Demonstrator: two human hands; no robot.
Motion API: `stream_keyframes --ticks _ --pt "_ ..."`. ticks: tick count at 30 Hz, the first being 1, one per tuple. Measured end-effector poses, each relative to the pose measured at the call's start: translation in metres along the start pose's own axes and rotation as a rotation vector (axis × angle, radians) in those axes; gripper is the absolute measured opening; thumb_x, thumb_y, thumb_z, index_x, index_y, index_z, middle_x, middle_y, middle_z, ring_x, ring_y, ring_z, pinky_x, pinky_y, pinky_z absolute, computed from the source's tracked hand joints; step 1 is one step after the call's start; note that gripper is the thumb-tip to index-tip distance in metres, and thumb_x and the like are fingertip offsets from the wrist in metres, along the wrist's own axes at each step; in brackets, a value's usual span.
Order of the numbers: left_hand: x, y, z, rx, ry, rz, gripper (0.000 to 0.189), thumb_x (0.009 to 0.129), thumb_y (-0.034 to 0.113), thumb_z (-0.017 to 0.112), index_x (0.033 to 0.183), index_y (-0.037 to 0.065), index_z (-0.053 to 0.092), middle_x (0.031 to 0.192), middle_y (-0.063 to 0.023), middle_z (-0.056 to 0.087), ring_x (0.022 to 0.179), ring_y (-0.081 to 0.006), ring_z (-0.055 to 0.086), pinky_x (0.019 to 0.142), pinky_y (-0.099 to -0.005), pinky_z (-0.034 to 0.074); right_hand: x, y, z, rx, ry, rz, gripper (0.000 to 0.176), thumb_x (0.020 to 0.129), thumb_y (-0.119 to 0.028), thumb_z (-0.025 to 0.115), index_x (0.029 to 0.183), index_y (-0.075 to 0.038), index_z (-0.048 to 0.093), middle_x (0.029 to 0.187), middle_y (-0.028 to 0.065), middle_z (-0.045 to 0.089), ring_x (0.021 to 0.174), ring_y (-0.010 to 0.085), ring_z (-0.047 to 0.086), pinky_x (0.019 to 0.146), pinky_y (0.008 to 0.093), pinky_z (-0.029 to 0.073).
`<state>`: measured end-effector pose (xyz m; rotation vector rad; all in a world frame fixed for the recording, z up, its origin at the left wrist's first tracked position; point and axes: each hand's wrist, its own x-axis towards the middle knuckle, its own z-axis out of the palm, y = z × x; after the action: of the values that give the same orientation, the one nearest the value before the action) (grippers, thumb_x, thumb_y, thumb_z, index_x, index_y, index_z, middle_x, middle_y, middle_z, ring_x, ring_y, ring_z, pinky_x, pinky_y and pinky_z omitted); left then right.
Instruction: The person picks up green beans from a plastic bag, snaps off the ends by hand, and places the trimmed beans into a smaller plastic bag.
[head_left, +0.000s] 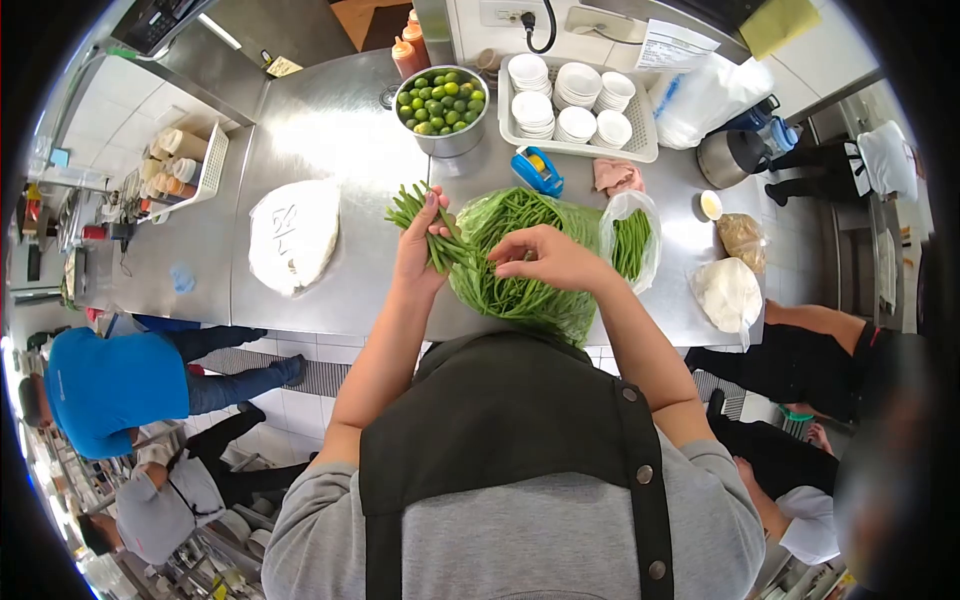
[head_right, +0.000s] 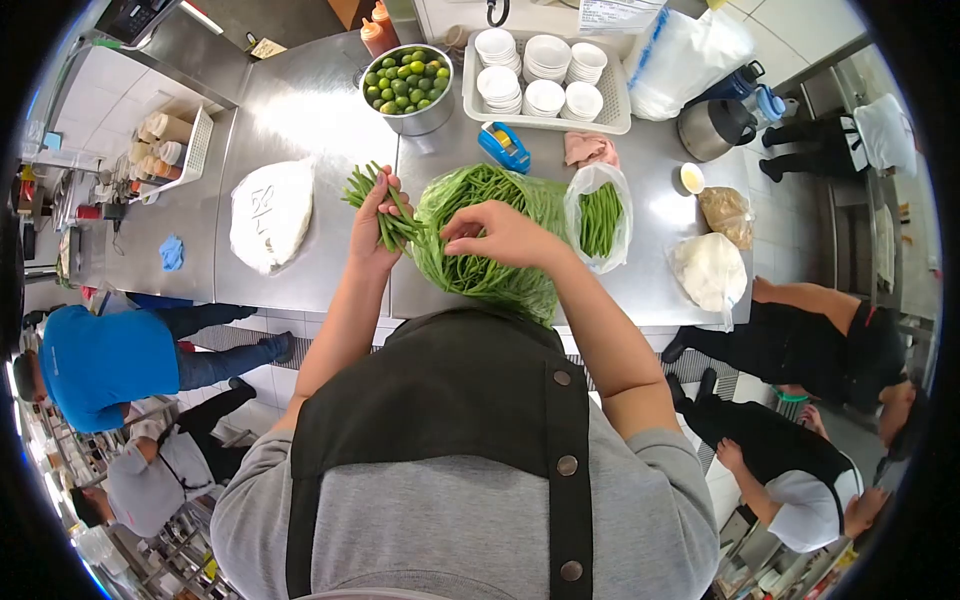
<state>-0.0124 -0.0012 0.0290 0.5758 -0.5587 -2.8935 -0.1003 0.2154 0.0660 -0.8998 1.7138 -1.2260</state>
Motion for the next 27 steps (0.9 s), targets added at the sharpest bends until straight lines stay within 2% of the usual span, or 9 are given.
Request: stream_keyframes --ticks 2,3,6,9,12,14,19,22,27 --pt "-0.004 0.001 0.003 0.057 0.049 0.019 0.018 0.1 0.02 0.067 0.115 0.012 0.06 0.095 0.0035 0.067 0.064 -0.001 0.051 0.059 -0.0179 0.049 0.002 -0.017 0.014 -0.028 0.024 0.021 0.022 0.092 -0.02 0.073 0.104 -0.002 0.073 0.095 0.0046 0.073 0.084 0.0117 0.066 0.075 0.0272 0.052" --pt "-0.005 0.002 0.003 0.078 0.057 0.037 0.019 0.1 0.019 0.067 0.115 0.012 0.06 0.096 0.003 0.066 0.064 -0.001 0.051 0.06 -0.0177 0.048 0.005 -0.018 0.022 -0.053 0.115 -0.091 0.018 0.092 -0.02 0.073 0.097 -0.002 0.071 0.085 0.0034 0.069 0.076 0.0117 0.062 0.069 0.0278 0.048" --pt "-0.006 -0.002 0.006 0.131 0.079 0.106 0.022 0.098 0.017 0.07 0.116 0.009 0.06 0.099 0.0001 0.066 0.067 -0.0019 0.052 0.061 -0.0184 0.049 0.018 -0.018 0.034 -0.103 0.282 -0.191 0.02 0.088 -0.018 0.072 0.088 0.002 0.067 0.074 0.0126 0.063 0.067 0.0233 0.06 0.066 0.0363 0.049" --pt "-0.013 -0.003 0.015 0.23 0.077 0.217 0.026 0.095 0.013 0.072 0.117 0.005 0.061 0.099 -0.0041 0.066 0.071 -0.0051 0.056 0.064 -0.0217 0.051 0.019 -0.019 0.034 -0.174 0.376 -0.176 0.017 0.086 -0.013 0.069 0.085 0.003 0.064 0.073 0.017 0.059 0.068 0.0313 0.06 0.066 0.0412 0.048" --pt "-0.02 -0.005 0.019 0.388 0.032 0.306 0.025 0.095 0.012 0.072 0.116 0.004 0.061 0.096 -0.0052 0.066 0.074 -0.0089 0.059 0.066 -0.0247 0.052 0.023 0.013 0.024 -0.453 0.514 -0.185 0.015 0.085 -0.013 0.07 0.082 0.001 0.065 0.074 0.0152 0.062 0.07 0.0304 0.062 0.066 0.0414 0.048" --pt "-0.02 -0.004 0.017 0.425 0.005 0.333 0.023 0.096 0.012 0.071 0.115 0.004 0.062 0.094 -0.0058 0.067 0.076 -0.0114 0.062 0.066 -0.0264 0.052 0.02 0.027 0.01 -0.469 0.566 -0.045 0.016 0.082 -0.013 0.072 0.08 0.001 0.064 0.076 0.0165 0.065 0.072 0.0352 0.063 0.067 0.0428 0.049" --pt "-0.008 0.002 -0.012 0.059 0.058 -0.009 0.02 0.098 0.016 0.069 0.112 0.005 0.061 0.092 -0.0063 0.067 0.08 -0.0154 0.065 0.071 -0.0294 0.057 0.008 0.039 -0.028 -0.486 0.465 0.173 0.014 0.077 -0.009 0.077 0.082 0.0 0.068 0.079 0.015 0.068 0.077 0.0324 0.067 0.07 0.0405 0.052" --pt "-0.013 -0.006 -0.02 0.055 0.103 -0.083 0.018 0.098 0.018 0.069 0.108 0.006 0.061 0.09 -0.0058 0.067 0.079 -0.0171 0.066 0.073 -0.0315 0.059 0.004 0.039 -0.036 -0.472 0.301 0.186 0.012 0.076 -0.003 0.074 0.088 0.0 0.071 0.091 0.0201 0.071 0.086 0.0353 0.069 0.079 0.0446 0.055" --pt "-0.018 -0.02 -0.022 0.117 0.233 -0.169 0.015 0.096 0.018 0.07 0.1 0.007 0.06 0.086 -0.0061 0.066 0.071 -0.0161 0.065 0.066 -0.0303 0.058 0.036 0.061 -0.026 -0.606 0.41 0.037 0.011 0.08 -0.005 0.073 0.09 -0.001 0.072 0.095 0.0168 0.067 0.093 0.036 0.067 0.082 0.0454 0.054"
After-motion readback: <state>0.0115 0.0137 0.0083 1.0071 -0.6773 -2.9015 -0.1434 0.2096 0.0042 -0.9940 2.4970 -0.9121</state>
